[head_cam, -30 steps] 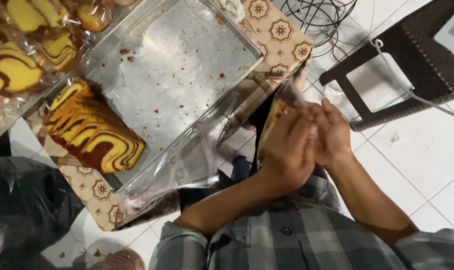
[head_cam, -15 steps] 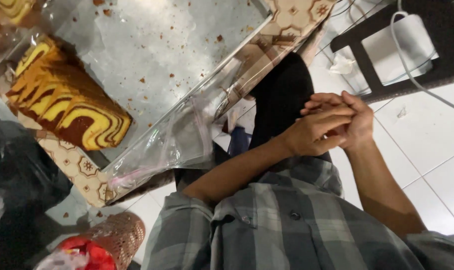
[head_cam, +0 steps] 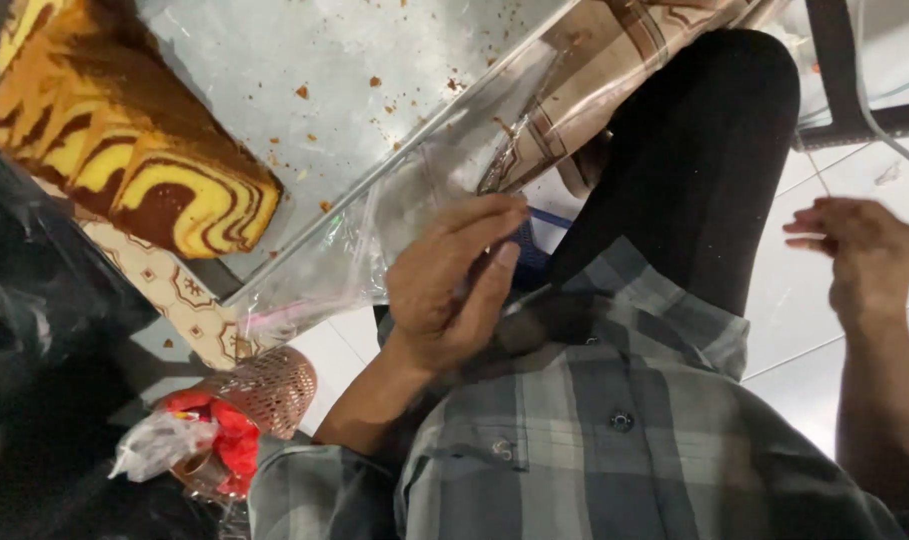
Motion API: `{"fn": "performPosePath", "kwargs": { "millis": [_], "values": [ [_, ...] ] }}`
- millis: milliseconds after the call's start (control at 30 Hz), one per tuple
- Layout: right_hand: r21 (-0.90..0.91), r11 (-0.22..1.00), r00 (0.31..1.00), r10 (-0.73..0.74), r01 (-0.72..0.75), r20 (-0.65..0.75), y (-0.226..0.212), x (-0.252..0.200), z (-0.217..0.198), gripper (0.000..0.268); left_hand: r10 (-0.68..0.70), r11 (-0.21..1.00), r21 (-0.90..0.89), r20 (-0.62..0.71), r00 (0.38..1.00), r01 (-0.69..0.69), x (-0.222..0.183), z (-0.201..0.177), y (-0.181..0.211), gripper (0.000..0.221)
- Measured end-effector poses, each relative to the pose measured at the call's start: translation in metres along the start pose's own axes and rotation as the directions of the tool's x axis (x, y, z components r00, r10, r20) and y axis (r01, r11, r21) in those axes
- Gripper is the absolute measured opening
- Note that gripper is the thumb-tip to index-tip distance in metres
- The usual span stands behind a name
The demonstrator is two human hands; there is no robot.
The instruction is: Packing individual slices of marble cake into clear plastic bags from a metal tray.
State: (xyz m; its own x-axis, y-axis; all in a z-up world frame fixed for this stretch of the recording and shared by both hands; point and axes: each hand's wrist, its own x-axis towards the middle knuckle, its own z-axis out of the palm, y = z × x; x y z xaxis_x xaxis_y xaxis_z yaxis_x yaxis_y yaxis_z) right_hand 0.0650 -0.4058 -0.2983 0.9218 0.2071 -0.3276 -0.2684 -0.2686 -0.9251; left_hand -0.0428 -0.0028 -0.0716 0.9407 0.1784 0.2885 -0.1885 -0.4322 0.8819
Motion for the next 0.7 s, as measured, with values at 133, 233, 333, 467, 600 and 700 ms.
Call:
{"fn": "performPosePath", "kwargs": {
  "millis": [133, 233, 333, 467, 600, 700],
  "values": [
    [-0.176, 0.950, 0.966, -0.260, 0.257, 0.006, -0.055, 0.007, 0.016, 0.015, 0.021, 0.969, 0.248, -0.017, 1.000, -0.016, 0.032, 0.007, -0.011, 0.028],
    [-0.274, 0.891, 0.932, -0.355, 0.361, 0.074, -0.077, 0.003, 0.031, 0.016, -0.025, 0.883, 0.465, 0.175, 0.984, -0.060, 0.049, 0.025, -0.042, 0.054],
    [-0.316, 0.898, 0.952, -0.299, 0.306, 0.070, -0.063, 0.001, 0.035, 0.015, -0.072, 0.705, 0.687, 0.316, 0.946, -0.176, 0.055, 0.041, -0.065, 0.068],
    [-0.323, 0.940, 0.994, -0.099, 0.110, 0.049, 0.013, 0.003, 0.029, 0.016, 0.007, 0.465, 0.829, 0.347, 0.938, -0.311, 0.060, 0.048, -0.078, 0.050],
    [-0.381, 0.875, 0.953, -0.290, 0.300, 0.085, 0.037, 0.022, 0.032, 0.011, 0.284, 0.415, 0.792, 0.356, 0.890, -0.449, 0.065, 0.045, -0.106, 0.036],
    [-0.335, 0.841, 0.905, -0.406, 0.424, 0.127, 0.000, 0.052, 0.039, 0.012, 0.300, 0.404, 0.802, 0.337, 0.892, -0.439, 0.067, 0.045, -0.106, 0.033]
  ]
}}
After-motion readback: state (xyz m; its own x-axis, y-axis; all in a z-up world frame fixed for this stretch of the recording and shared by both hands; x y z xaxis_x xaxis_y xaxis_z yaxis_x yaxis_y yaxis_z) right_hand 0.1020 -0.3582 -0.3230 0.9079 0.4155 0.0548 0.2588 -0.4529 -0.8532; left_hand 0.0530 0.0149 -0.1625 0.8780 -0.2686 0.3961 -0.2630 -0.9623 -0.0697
